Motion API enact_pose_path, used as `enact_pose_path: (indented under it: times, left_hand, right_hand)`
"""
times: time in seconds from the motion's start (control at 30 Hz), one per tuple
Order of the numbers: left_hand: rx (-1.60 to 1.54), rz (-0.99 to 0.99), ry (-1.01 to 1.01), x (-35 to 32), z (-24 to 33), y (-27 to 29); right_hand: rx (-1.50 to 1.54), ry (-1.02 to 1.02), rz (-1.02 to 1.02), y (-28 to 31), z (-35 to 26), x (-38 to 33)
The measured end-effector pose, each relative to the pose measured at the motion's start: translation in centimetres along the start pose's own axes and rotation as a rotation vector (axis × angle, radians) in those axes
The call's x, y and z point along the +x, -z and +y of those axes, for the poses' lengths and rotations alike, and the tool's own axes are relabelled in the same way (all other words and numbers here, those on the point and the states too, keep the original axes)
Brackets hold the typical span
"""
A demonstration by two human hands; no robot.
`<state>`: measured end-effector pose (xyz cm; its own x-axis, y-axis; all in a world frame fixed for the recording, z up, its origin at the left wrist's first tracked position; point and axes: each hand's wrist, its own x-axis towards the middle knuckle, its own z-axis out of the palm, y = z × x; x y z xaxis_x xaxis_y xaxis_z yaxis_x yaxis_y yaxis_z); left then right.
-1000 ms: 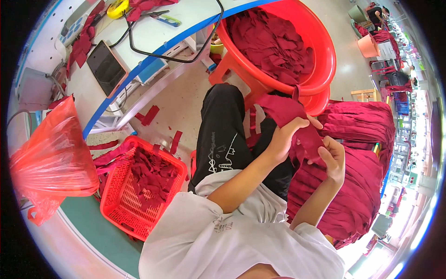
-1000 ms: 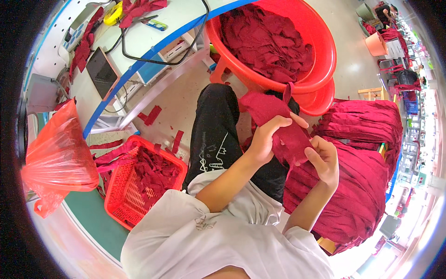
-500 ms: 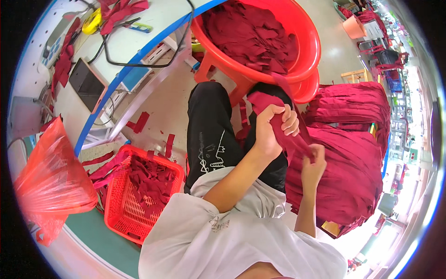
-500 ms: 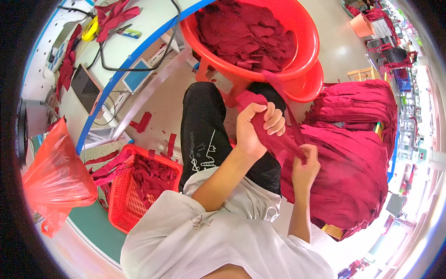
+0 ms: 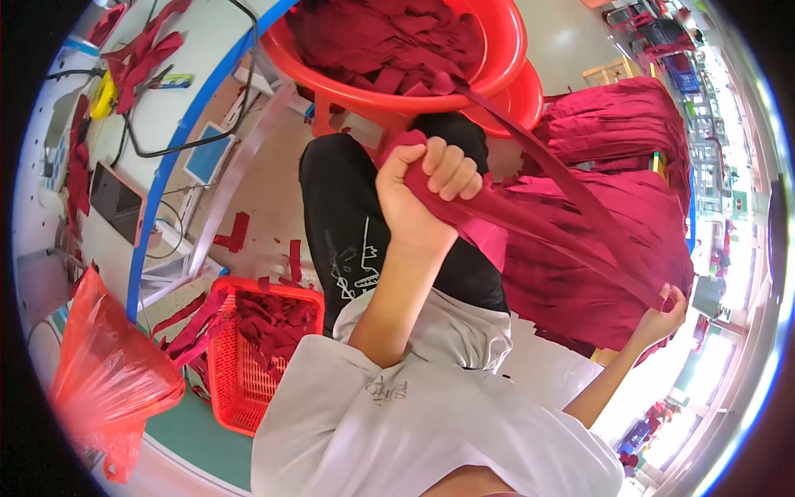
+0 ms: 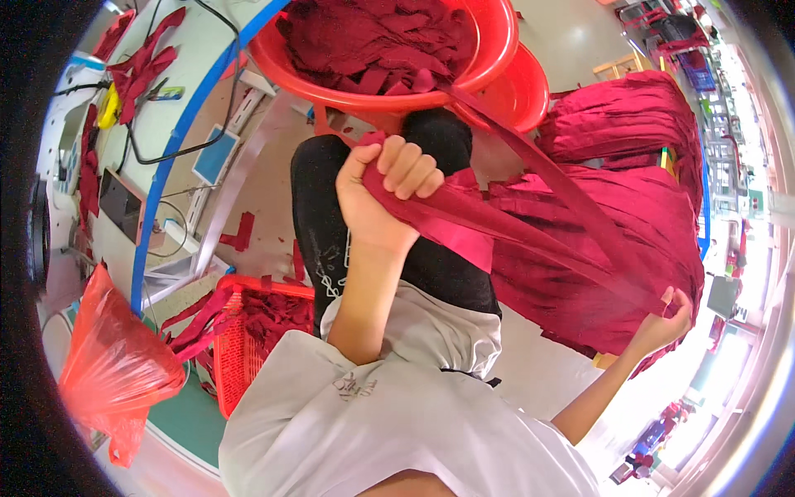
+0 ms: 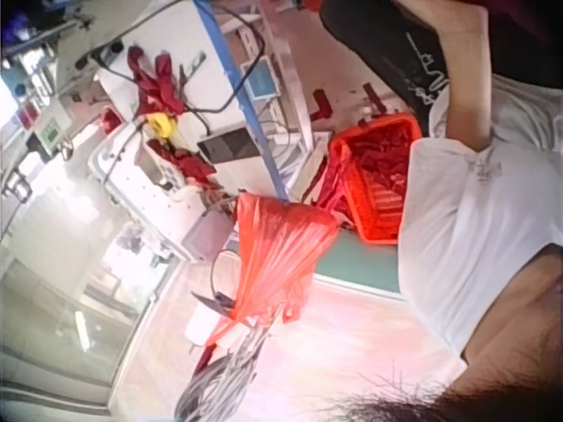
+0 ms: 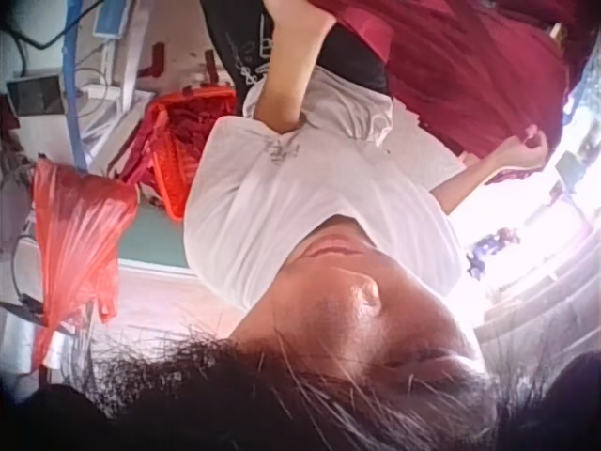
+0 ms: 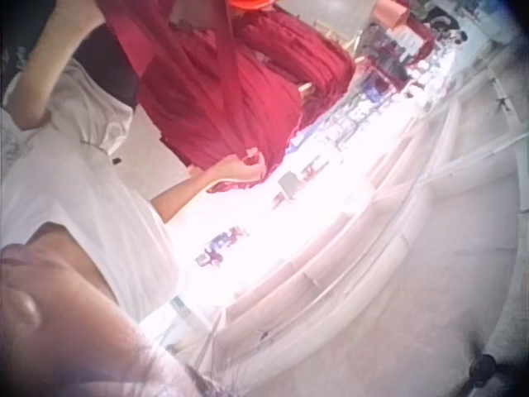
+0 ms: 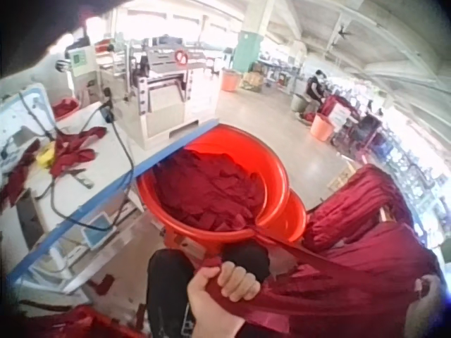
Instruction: Sort and bundle pieces of red fabric at a workshop station.
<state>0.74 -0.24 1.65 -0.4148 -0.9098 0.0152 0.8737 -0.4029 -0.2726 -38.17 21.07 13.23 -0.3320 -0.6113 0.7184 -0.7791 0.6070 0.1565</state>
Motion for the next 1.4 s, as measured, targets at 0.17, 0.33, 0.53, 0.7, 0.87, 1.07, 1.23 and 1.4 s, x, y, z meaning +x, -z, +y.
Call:
enact_pose_path:
  times: [0.17, 0.33, 0.53, 0.7, 0.87, 1.07, 1.23, 1.4]
  left_hand:
    - [-0.046, 0.062, -0.097, 0.9, 2.4, 1.2]
    - [0.012, 0.102, -0.284, 0.0, 6.7, 3.0]
    - [0.065, -0.064, -0.119, 0.4, 5.3, 0.8]
    - [0.263, -0.107, 0.065, 0.6, 5.4, -0.6]
    - [0.429, -0.155, 0.14, -1.3, 5.5, -3.1]
    - [0.923, -0.714, 0.584, -1.0, 4.3, -8.7]
    - [0.816, -1.279, 0.905, -0.3, 1.5, -13.8]
    - [0.889, -1.218, 0.877, -1.8, 0.7, -13.6]
  right_hand:
    - [0.405, -0.446, 0.044, -0.3, 17.0, -5.5]
    - [0.38, -0.835, -0.193, 10.5, 29.4, -19.1]
    - [0.189, -1.489, -1.042, 16.3, 29.3, -30.0]
    - [0.426, -1.452, -1.862, 4.7, 21.0, -40.1]
    - [0.581, -0.264, -1.167, -2.6, -9.3, -21.9]
    - [1.729, 0.342, -0.726, -3.0, -29.0, -3.6]
    - [2.068, 0.953, -1.514, -3.7, -32.7, -2.0]
    - [2.059, 1.37, -2.279, -2.9, -30.2, -5.1]
